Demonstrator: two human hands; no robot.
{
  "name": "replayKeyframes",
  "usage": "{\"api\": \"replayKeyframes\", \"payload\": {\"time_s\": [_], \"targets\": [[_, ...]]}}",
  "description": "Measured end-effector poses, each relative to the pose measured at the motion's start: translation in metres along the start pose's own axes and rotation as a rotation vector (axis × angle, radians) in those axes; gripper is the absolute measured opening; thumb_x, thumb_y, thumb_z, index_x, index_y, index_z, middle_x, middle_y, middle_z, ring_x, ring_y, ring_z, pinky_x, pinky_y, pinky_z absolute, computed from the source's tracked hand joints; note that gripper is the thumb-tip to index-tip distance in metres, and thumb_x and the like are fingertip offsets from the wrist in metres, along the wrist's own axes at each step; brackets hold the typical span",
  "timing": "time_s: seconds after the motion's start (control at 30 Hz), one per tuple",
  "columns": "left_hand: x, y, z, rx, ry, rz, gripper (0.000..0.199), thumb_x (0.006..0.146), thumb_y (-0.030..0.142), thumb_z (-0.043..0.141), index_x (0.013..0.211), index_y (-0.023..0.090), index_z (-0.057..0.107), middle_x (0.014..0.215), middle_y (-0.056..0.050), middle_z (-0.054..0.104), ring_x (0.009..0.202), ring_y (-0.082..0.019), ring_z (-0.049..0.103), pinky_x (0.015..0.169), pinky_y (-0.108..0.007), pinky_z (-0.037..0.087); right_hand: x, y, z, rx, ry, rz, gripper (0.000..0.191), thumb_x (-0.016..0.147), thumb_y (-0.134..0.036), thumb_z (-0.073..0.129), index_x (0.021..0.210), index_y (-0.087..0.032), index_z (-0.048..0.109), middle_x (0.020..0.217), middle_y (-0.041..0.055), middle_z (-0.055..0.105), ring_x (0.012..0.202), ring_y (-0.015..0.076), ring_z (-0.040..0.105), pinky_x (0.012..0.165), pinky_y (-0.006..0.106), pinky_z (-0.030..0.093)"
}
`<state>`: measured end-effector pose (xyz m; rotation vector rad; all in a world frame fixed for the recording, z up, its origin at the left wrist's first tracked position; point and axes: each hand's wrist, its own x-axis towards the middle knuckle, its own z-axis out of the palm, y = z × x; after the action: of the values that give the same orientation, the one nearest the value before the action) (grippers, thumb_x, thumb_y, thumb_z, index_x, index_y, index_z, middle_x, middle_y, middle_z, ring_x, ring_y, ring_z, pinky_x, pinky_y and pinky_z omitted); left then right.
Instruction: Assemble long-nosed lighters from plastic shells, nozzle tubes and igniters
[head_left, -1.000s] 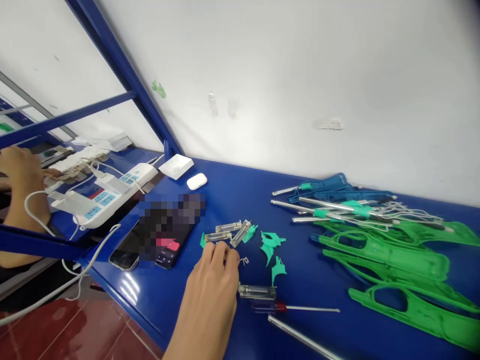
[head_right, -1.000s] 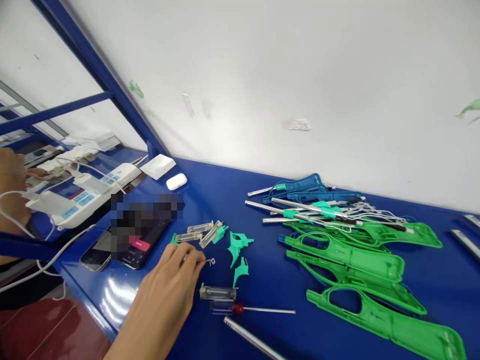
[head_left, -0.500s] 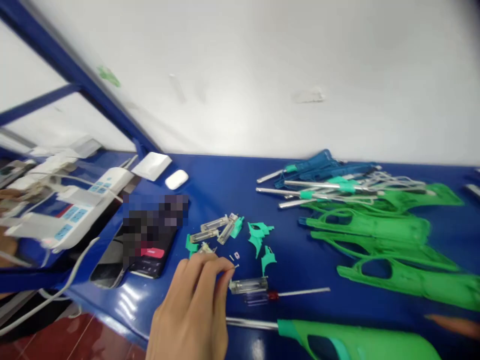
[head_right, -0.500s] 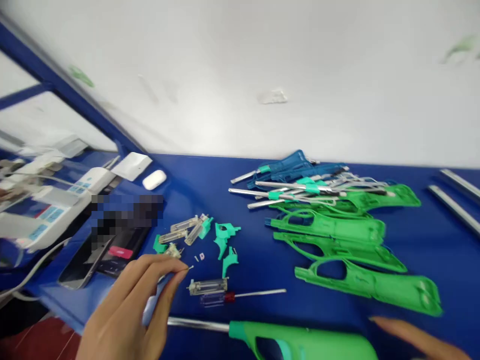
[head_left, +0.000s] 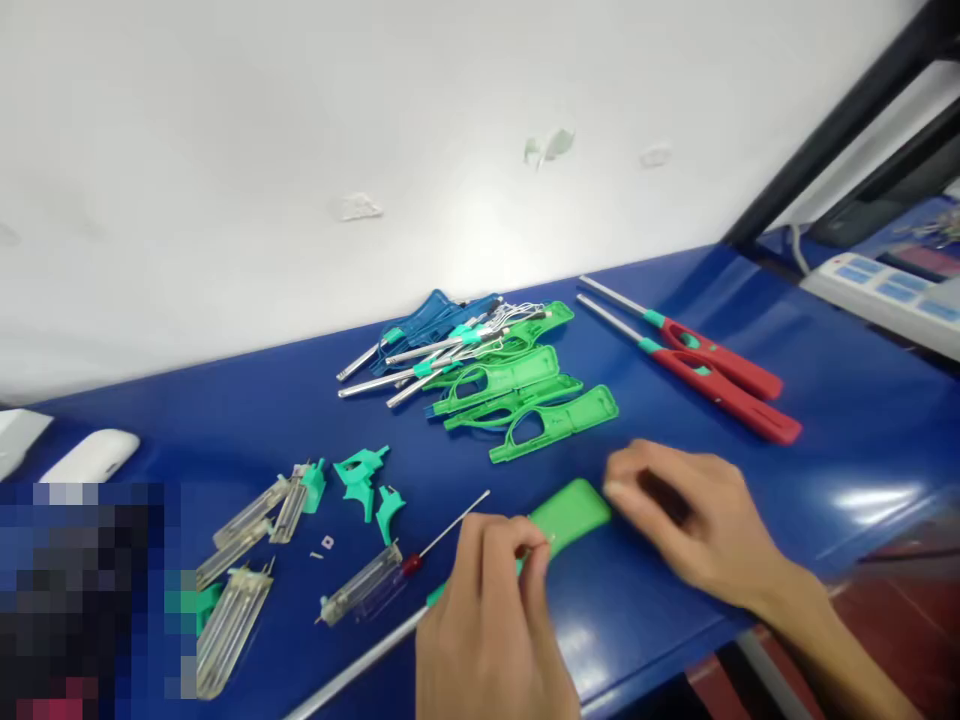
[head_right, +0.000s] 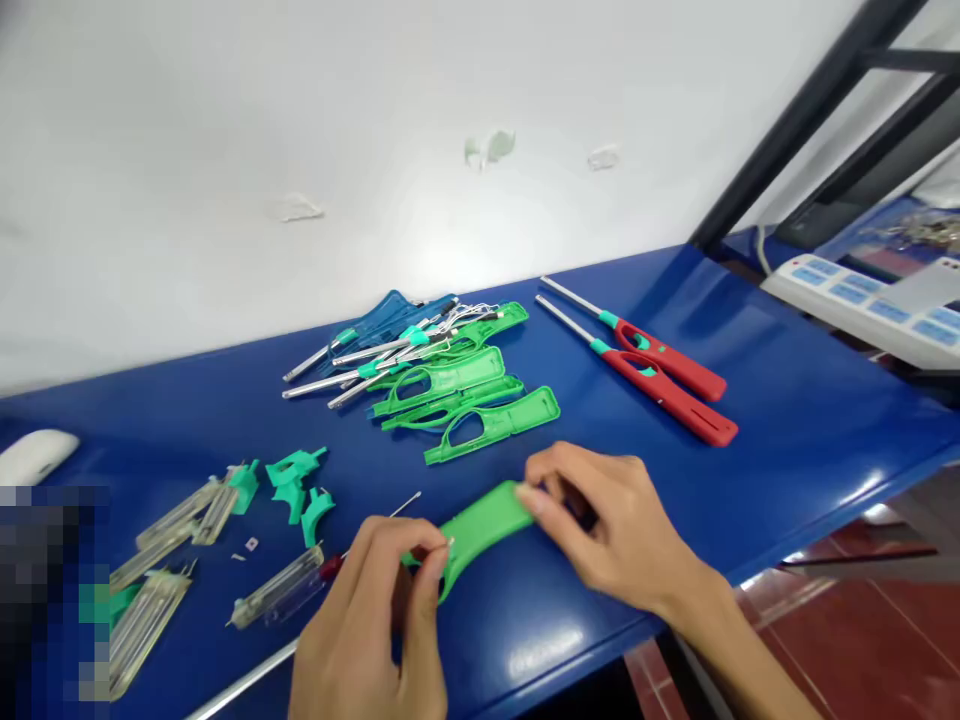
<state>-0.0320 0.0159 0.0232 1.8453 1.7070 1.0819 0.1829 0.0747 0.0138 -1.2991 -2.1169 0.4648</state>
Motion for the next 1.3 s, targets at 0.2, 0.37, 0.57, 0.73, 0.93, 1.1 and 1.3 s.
{"api": "replayKeyframes", "payload": {"time_s": [0.2, 0.37, 0.57, 0.73, 0.93, 1.1, 1.3], "targets": [[-0.006, -0.001, -0.006, -0.099, 0.056, -0.048, 0.026, 0.106, 0.047, 0.053, 0.095, 0.026, 0.065, 0.075, -0.001, 0.065, 0.064, -0.019, 0.066, 0.056, -0.027, 0.053, -0.001, 0.002, 0.004, 0.002, -0.210, -0.175, 0.026, 0.102, -0.041, 0.074, 0.128, -0.036, 0.072, 0.129, 0.0032, 0.072, 0.115, 0.0239, 0.069, 0.086, 0.034, 0.056], [-0.017, 0.003, -0.010, -0.090, 0.046, -0.143, 0.028, 0.106, 0.049, 0.053, 0.095, 0.025, 0.063, 0.068, 0.002, 0.059, 0.057, -0.017, 0.061, 0.053, -0.027, 0.048, -0.004, 0.007, 0.006, 0.063, -0.248, -0.252, 0.024, 0.112, -0.042, 0.056, 0.124, -0.030, 0.074, 0.115, 0.0029, 0.074, 0.104, 0.0219, 0.068, 0.088, 0.036, 0.054], [-0.034, 0.014, -0.003, -0.054, 0.019, -0.090, 0.022, 0.109, 0.039, 0.047, 0.096, 0.026, 0.060, 0.063, 0.008, 0.052, 0.049, -0.012, 0.052, 0.050, -0.025, 0.040, -0.004, -0.001, 0.007, 0.090, -0.205, -0.165, 0.023, 0.114, -0.039, 0.053, 0.113, -0.026, 0.071, 0.106, 0.0019, 0.070, 0.097, 0.0200, 0.068, 0.085, 0.036, 0.053], [-0.031, 0.006, 0.012, -0.022, 0.021, -0.019, 0.022, 0.109, 0.037, 0.048, 0.095, 0.026, 0.061, 0.070, 0.005, 0.061, 0.050, -0.011, 0.053, 0.045, -0.025, 0.035, -0.001, 0.000, 0.014, 0.113, -0.167, -0.125, 0.023, 0.113, -0.037, 0.055, 0.107, -0.022, 0.072, 0.106, 0.0020, 0.070, 0.095, 0.0196, 0.069, 0.086, 0.038, 0.055], [-0.031, -0.003, 0.018, -0.011, 0.043, 0.061, 0.014, 0.108, 0.031, 0.051, 0.097, 0.028, 0.059, 0.073, 0.006, 0.064, 0.049, -0.010, 0.051, 0.044, -0.023, 0.038, -0.003, 0.003, 0.012, 0.154, -0.076, -0.096, 0.033, 0.117, -0.035, 0.042, 0.112, -0.022, 0.072, 0.111, 0.0050, 0.072, 0.103, 0.0214, 0.069, 0.096, 0.042, 0.054], [-0.035, -0.008, 0.020, 0.051, 0.179, 0.179, 0.010, 0.105, 0.021, 0.054, 0.098, 0.029, 0.058, 0.086, 0.003, 0.067, 0.081, -0.016, 0.068, 0.075, -0.029, 0.056, -0.019, 0.008, -0.002, 0.148, -0.017, -0.031, 0.028, 0.112, -0.049, 0.053, 0.120, -0.029, 0.072, 0.114, 0.0030, 0.074, 0.101, 0.0222, 0.069, 0.088, 0.038, 0.054], [-0.038, -0.018, 0.024, 0.161, 0.237, 0.258, 0.015, 0.103, 0.014, 0.056, 0.103, 0.029, 0.060, 0.128, -0.002, 0.070, 0.140, -0.021, 0.055, 0.110, -0.039, 0.049, -0.030, 0.016, -0.002, 0.136, -0.180, -0.054, 0.035, 0.092, -0.049, 0.085, 0.123, -0.041, 0.071, 0.123, -0.0041, 0.071, 0.116, 0.0245, 0.065, 0.103, 0.040, 0.050]]}}
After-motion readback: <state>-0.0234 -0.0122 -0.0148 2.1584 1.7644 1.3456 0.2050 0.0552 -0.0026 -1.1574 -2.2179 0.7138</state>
